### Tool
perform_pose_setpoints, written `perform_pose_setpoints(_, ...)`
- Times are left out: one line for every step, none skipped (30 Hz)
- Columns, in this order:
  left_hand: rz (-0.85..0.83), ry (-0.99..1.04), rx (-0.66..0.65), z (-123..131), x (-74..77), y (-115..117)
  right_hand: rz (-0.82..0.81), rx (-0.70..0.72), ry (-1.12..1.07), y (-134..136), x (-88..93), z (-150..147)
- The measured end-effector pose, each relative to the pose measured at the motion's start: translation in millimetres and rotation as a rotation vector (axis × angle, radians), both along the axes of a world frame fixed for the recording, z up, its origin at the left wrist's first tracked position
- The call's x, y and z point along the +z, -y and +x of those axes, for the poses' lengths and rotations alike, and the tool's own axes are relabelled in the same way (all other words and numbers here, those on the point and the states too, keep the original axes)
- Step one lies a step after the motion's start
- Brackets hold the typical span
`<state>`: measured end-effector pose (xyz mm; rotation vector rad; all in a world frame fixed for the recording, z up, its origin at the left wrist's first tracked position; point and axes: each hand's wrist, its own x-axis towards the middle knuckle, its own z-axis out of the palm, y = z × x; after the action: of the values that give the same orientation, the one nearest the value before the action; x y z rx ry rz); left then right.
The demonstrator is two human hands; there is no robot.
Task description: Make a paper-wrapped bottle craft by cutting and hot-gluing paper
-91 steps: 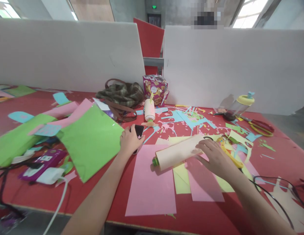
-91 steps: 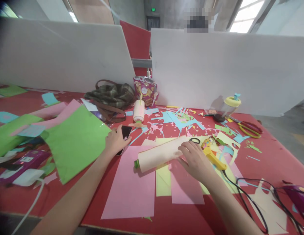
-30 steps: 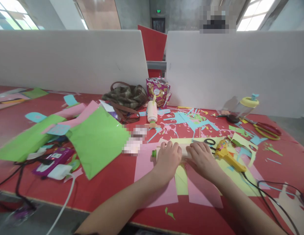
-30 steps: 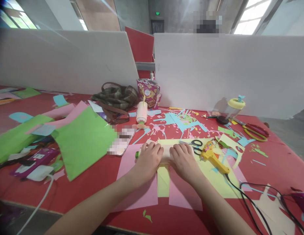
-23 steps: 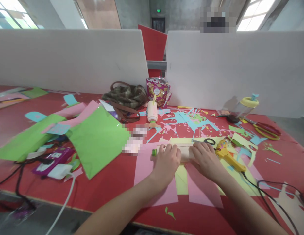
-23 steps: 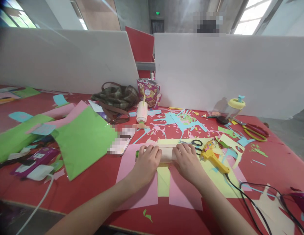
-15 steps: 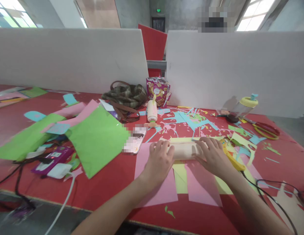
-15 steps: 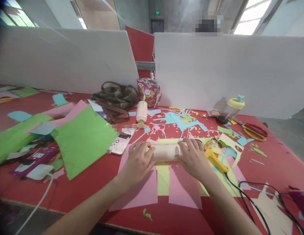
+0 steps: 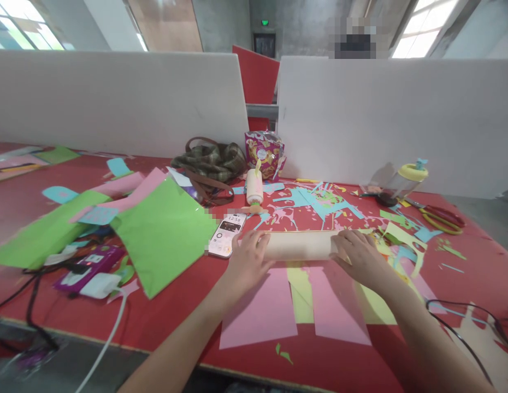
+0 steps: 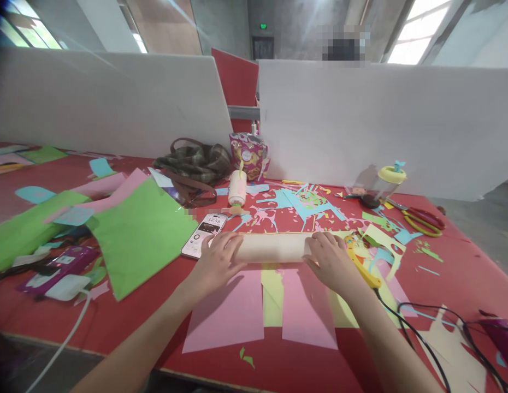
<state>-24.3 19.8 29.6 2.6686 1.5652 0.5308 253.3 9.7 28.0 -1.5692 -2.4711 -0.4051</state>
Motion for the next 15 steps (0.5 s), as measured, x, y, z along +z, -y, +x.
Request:
perform_pose_setpoints(-0.001, 0.011, 0.008, -1, 0.1, 1, 0.001, 0.004, -0.008, 1, 1.3, 0)
perform_pose_setpoints(-0.002, 0.019, 0.018, -2, 0.3, 2, 0.000, 0.007, -0.016, 3, 2.5, 0)
perform_pose_setpoints(-0.002, 0.024, 0.029, -3, 0.3, 2, -0.006, 0.010, -0.024, 4, 3.4, 0)
perform_pose_setpoints(-0.002, 0.023, 0.035, -4, 0.3, 3, -0.011, 0.010, -0.032, 6, 4.0, 0)
perform_pose_setpoints(-0.004, 0.019, 0.036, -4, 0.0, 3, -0.017, 0.008, -0.038, 7, 4.1, 1)
perform_pose_setpoints(-0.008, 0.013, 0.030, -4, -0.4, 3, -0.020, 0.006, -0.042, 8, 3.9, 2)
perform_pose_setpoints(-0.013, 0.007, 0.021, -4, -1.0, 3, -0.021, 0.006, -0.045, 9, 3.5, 3)
perform_pose_setpoints(-0.019, 0.002, 0.010, -4, -1.7, 3, -0.021, 0.010, -0.046, 9, 3.0, 4)
perform_pose_setpoints(-0.026, -0.002, 0.000, -4, -2.5, 3, -0.019, 0.015, -0.047, 9, 2.5, 5)
perform_pose_setpoints(-0.033, -0.002, -0.007, -4, -3.4, 3, -0.019, 0.022, -0.049, 9, 2.1, 6)
perform_pose_setpoints(-0.038, 0.001, -0.012, -4, -4.3, 4, -0.024, 0.028, -0.052, 8, 1.8, 7)
perform_pose_setpoints(-0.042, 0.005, -0.016, -4, -5.1, 4, -0.032, 0.032, -0.056, 8, 1.5, 8)
perform_pose_setpoints(-0.047, 0.009, -0.020, -4, -5.8, 5, -0.041, 0.037, -0.061, 8, 1.2, 9)
perform_pose_setpoints(-0.050, 0.014, -0.022, -4, -6.4, 5, -0.051, 0.043, -0.067, 8, 0.9, 9)
perform_pose_setpoints(-0.051, 0.021, -0.022, -4, -6.9, 6, -0.059, 0.051, -0.075, 8, 0.4, 10)
